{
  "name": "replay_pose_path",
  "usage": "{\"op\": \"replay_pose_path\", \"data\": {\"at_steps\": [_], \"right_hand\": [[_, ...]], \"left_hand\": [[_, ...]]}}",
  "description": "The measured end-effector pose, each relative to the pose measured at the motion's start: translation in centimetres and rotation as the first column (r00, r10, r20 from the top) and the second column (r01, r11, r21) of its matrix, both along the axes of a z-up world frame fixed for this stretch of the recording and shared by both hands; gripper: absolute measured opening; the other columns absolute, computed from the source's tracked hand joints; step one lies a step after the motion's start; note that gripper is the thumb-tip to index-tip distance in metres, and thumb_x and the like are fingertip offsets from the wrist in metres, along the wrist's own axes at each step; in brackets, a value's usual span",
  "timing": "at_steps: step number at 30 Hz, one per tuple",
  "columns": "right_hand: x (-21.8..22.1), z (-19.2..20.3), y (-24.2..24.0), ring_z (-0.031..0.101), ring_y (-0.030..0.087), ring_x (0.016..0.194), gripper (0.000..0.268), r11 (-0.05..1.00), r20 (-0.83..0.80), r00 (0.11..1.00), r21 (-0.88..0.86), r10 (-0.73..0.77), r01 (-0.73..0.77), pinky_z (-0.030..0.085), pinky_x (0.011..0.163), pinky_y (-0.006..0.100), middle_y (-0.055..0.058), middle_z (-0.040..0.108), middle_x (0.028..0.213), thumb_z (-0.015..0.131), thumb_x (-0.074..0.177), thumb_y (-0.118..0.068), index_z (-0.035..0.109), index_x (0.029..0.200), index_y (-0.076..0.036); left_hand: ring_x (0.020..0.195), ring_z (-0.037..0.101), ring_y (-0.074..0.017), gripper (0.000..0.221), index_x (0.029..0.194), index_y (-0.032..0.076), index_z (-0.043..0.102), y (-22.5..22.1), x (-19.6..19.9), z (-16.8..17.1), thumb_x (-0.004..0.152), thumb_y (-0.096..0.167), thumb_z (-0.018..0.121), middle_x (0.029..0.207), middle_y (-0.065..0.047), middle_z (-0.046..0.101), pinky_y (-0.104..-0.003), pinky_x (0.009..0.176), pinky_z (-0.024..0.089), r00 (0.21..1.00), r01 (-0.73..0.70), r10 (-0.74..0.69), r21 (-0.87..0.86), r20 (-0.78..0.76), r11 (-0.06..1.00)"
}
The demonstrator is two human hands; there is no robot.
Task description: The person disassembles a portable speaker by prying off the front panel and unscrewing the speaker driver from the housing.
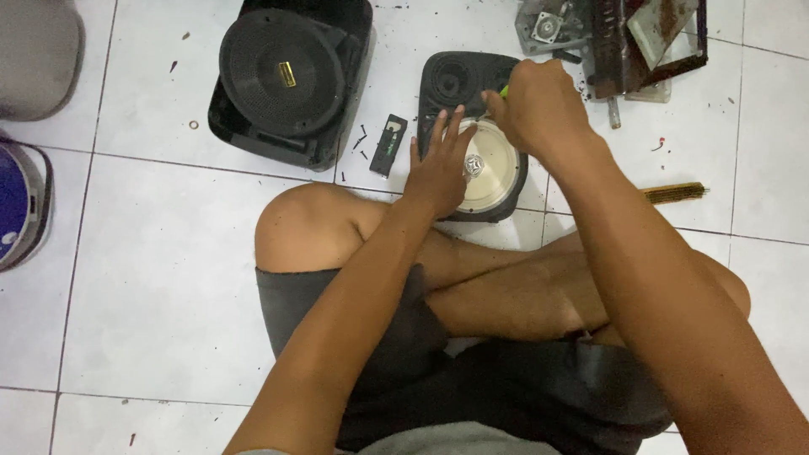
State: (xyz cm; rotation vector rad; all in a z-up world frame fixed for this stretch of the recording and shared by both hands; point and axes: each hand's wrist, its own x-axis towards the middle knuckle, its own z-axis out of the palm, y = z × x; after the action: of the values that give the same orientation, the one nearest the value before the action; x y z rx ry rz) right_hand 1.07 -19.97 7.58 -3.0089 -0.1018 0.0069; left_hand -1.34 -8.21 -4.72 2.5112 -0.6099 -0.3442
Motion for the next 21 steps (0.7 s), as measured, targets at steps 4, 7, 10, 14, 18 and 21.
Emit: {"op": "replay_pose_path", "data": {"at_steps": [4, 7, 10, 14, 18, 21], "right_hand": [[0.6, -0.3, -1.1, 0.053, 0.033, 0.042, 0.03, 0.988, 0.054, 0.988, 0.042, 0.147, -0.149, 0.044, 0.039, 0.04, 0.025, 0.056, 0.057, 0.064, 0.08, -0.014, 0.058, 0.069, 0.013], [0.6, -0.2, -1.4, 0.053, 0.033, 0.041, 0.027, 0.98, 0.069, 0.979, 0.039, 0.19, -0.193, 0.044, 0.039, 0.039, 0.024, 0.056, 0.058, 0.064, 0.079, -0.013, 0.058, 0.07, 0.012], [0.6, 0.0, -1.6, 0.054, 0.034, 0.044, 0.026, 0.985, 0.022, 0.986, 0.027, 0.168, -0.168, 0.045, 0.041, 0.04, 0.025, 0.058, 0.063, 0.064, 0.079, -0.013, 0.06, 0.076, 0.012], [0.6, 0.5, -1.7, 0.057, 0.036, 0.056, 0.02, 0.964, 0.023, 0.964, -0.016, 0.265, -0.265, 0.047, 0.049, 0.042, 0.024, 0.059, 0.067, 0.064, 0.078, -0.012, 0.06, 0.077, 0.008], [0.3, 1.6, -1.3, 0.059, 0.035, 0.054, 0.017, 0.966, -0.07, 0.963, 0.011, 0.259, -0.259, 0.048, 0.05, 0.04, 0.022, 0.061, 0.069, 0.061, 0.076, -0.009, 0.061, 0.085, 0.005], [0.3, 1.4, -1.0, 0.059, 0.039, 0.056, 0.021, 0.983, -0.069, 0.982, -0.033, 0.177, -0.179, 0.049, 0.048, 0.044, 0.027, 0.06, 0.072, 0.062, 0.076, -0.013, 0.062, 0.087, 0.005]], "left_hand": [[0.134, -0.002, -0.0222, 0.065, 0.134, 0.016, 0.023, 0.0, -0.1, -0.4, 0.078, 0.018, 0.056, 0.145, -0.002, 0.0, -0.058, 0.102, 0.014, 0.998, -0.022, 0.023, -0.01, 0.067, 1.0], [0.133, -0.006, -0.0212, 0.065, 0.135, 0.014, 0.021, 0.1, -0.1, 0.1, 0.079, 0.017, 0.054, 0.145, -0.002, -0.004, -0.055, 0.104, 0.011, 0.999, -0.003, 0.001, 0.037, 0.034, 0.999], [0.133, -0.007, -0.0212, 0.064, 0.135, 0.013, 0.019, 0.1, -0.1, 0.7, 0.078, 0.01, 0.048, 0.145, -0.003, -0.005, -0.054, 0.104, 0.008, 1.0, 0.012, -0.011, 0.05, -0.024, 0.999], [0.133, -0.006, -0.0231, 0.065, 0.135, 0.012, 0.02, 0.1, -0.1, 0.2, 0.078, 0.015, 0.053, 0.145, -0.005, -0.004, -0.056, 0.104, 0.01, 1.0, 0.013, -0.013, 0.03, 0.018, 0.999], [0.133, -0.005, -0.0241, 0.066, 0.134, 0.012, 0.021, 0.1, -0.1, -0.3, 0.077, 0.015, 0.054, 0.145, -0.005, -0.003, -0.056, 0.104, 0.012, 0.998, 0.009, -0.01, 0.016, 0.06, 1.0], [0.133, -0.005, -0.0244, 0.068, 0.135, 0.013, 0.02, 0.1, -0.2, 0.0, 0.076, 0.014, 0.054, 0.145, -0.005, -0.004, -0.057, 0.103, 0.01, 0.999, 0.012, -0.013, 0.012, 0.047, 1.0]]}}
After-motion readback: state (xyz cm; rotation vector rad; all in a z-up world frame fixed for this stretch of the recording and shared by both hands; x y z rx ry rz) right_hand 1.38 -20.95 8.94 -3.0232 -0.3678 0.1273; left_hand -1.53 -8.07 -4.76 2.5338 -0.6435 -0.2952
